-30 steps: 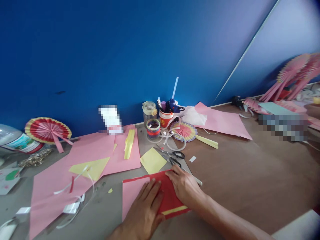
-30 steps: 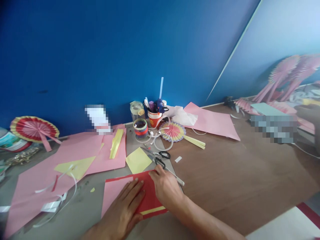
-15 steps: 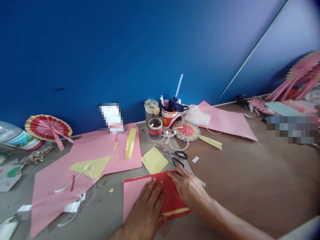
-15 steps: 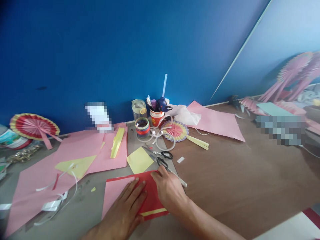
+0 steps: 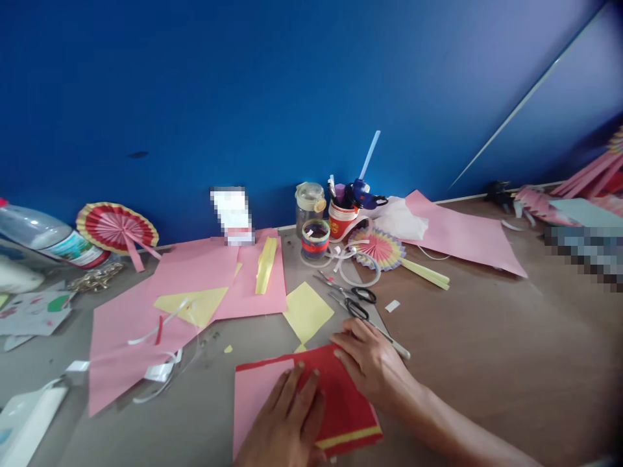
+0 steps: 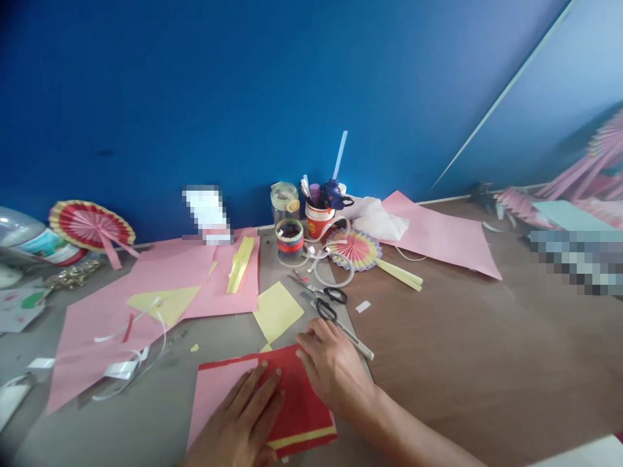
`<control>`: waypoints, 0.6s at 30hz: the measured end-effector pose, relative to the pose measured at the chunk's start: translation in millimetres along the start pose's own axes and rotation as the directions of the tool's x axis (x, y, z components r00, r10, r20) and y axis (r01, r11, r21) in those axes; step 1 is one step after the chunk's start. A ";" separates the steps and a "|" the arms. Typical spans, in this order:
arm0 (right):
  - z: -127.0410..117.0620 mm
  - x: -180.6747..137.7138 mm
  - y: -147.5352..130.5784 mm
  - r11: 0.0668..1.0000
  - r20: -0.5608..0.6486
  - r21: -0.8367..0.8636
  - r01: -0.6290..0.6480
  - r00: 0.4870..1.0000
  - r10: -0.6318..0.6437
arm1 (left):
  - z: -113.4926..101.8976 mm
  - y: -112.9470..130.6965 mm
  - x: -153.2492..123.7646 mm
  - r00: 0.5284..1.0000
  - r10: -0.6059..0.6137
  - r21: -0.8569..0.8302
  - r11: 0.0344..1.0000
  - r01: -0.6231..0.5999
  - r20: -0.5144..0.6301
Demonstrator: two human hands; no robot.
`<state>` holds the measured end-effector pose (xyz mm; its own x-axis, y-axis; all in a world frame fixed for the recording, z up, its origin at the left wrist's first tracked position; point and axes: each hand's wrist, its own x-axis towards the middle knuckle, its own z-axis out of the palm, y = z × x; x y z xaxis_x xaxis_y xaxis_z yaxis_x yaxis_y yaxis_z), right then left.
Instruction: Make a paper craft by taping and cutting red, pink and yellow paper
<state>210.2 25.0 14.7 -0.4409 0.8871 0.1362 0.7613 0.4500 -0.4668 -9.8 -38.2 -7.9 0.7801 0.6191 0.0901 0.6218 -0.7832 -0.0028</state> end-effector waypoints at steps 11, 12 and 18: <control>9.3 31.1 -4.2 0.980 0.083 -0.153 0.128 0.990 -0.116 | 7.6 6.8 -10.2 0.993 0.061 0.122 0.991 -0.049 -0.100; 7.2 33.4 -5.8 0.978 0.062 -0.173 0.114 0.993 -0.105 | 8.5 7.3 -11.3 0.992 0.060 0.125 0.991 -0.047 -0.107; -6.4 29.3 -21.5 0.932 0.238 -0.009 0.363 0.906 -0.350 | 17.5 11.4 -19.0 0.992 0.041 0.078 0.996 -0.032 -0.121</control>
<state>184.0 42.0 34.3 -0.7793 0.6217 0.0787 0.5537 0.7420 -0.3780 -16.3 -57.8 -27.1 0.7908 0.5749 0.2100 0.6003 -0.7954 -0.0837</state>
